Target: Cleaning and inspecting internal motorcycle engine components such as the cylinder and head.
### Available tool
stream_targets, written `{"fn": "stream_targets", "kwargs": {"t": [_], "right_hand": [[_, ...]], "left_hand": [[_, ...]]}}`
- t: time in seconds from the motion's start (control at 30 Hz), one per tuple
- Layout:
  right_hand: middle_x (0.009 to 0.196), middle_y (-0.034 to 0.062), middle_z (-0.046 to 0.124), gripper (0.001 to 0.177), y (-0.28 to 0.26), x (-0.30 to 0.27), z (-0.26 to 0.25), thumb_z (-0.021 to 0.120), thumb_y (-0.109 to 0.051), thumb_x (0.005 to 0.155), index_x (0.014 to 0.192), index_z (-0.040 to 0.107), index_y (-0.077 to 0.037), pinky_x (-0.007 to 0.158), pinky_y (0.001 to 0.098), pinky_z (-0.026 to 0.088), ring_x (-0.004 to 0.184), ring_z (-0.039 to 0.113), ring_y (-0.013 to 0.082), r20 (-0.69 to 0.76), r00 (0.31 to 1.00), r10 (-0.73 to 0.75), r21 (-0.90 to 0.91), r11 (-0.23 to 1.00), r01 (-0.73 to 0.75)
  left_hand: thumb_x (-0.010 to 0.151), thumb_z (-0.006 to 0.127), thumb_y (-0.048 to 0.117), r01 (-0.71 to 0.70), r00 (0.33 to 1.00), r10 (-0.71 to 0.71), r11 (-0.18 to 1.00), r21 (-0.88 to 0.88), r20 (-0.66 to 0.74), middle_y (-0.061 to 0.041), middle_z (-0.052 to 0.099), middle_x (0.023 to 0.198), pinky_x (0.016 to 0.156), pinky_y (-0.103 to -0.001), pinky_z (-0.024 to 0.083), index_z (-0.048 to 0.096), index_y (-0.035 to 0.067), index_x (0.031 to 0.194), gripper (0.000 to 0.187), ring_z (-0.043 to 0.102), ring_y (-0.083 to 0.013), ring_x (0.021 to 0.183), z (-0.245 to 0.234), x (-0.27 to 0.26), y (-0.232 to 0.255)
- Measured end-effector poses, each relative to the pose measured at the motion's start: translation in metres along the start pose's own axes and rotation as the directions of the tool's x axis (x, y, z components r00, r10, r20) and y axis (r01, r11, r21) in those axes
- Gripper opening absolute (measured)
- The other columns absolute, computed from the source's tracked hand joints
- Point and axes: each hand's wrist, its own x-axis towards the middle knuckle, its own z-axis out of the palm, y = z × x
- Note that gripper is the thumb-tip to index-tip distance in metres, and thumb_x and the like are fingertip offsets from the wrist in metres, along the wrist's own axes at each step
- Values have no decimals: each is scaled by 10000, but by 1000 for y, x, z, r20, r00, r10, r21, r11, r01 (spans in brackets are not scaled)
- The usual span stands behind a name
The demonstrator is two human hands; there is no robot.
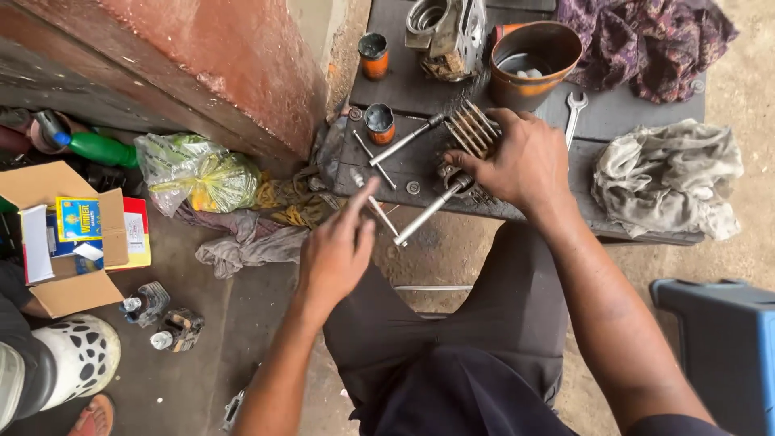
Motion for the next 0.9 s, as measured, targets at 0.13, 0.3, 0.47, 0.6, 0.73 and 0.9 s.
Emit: {"fn": "stream_targets", "kwargs": {"t": [0.13, 0.3, 0.47, 0.6, 0.73, 0.9], "right_hand": [[966, 236, 737, 893, -1, 3, -5, 809, -724, 722, 1241, 709, -5, 811, 476, 557, 906, 720, 377, 37, 998, 48, 48, 998, -50], [944, 236, 734, 903, -7, -1, -10, 801, -720, 729, 1266, 705, -1, 755, 484, 557, 849, 721, 386, 15, 1000, 14, 8, 1000, -14], [921, 238, 734, 877, 3, 3, 0, 804, -737, 768, 1220, 720, 9, 778, 475, 567, 851, 726, 375, -33, 998, -47, -35, 998, 46], [910, 226, 735, 867, -11, -1, -13, 810, -712, 727, 1223, 724, -7, 739, 482, 561, 822, 724, 379, 25, 999, 31, 44, 999, -32], [896, 244, 731, 882, -2, 2, -3, 817, -727, 737, 1219, 725, 6, 732, 484, 558, 823, 716, 391, -50, 998, -28, -26, 999, 27], [936, 225, 744, 856, 4, -3, 2, 812, -711, 752, 1190, 721, 18, 751, 483, 557, 869, 723, 386, -77, 994, -79, -8, 997, 78]], "left_hand": [[953, 729, 420, -213, 881, 15, 905, 369, 472, -133, 760, 956, 717, -420, 582, 569, 31, 1352, 580, 746, -303, 848, 47, -26, -3], [999, 569, 205, -258, 965, 245, 944, -204, -89, -85, 760, 1148, 685, -407, 602, 560, 103, 1422, 436, 760, -259, 777, -5, -11, 5], [954, 658, 291, -265, 851, 164, 954, 138, 499, -132, 764, 921, 690, -400, 593, 472, 47, 1462, 593, 729, -262, 756, 33, -27, 15], [968, 548, 151, -433, 902, 389, 811, -394, -190, -155, 772, 1075, 726, -347, 628, 612, 52, 1319, 370, 772, -217, 847, -14, -20, 26], [1047, 556, 189, 83, 969, -164, 922, 379, 187, -136, 755, 883, 669, -394, 611, 653, 97, 1290, 278, 762, -259, 787, 34, -8, -8], [912, 660, 261, -268, 956, 293, 904, -334, 27, -58, 788, 871, 584, -358, 606, 732, 135, 1087, 228, 765, -197, 663, -19, -28, 45]]}}
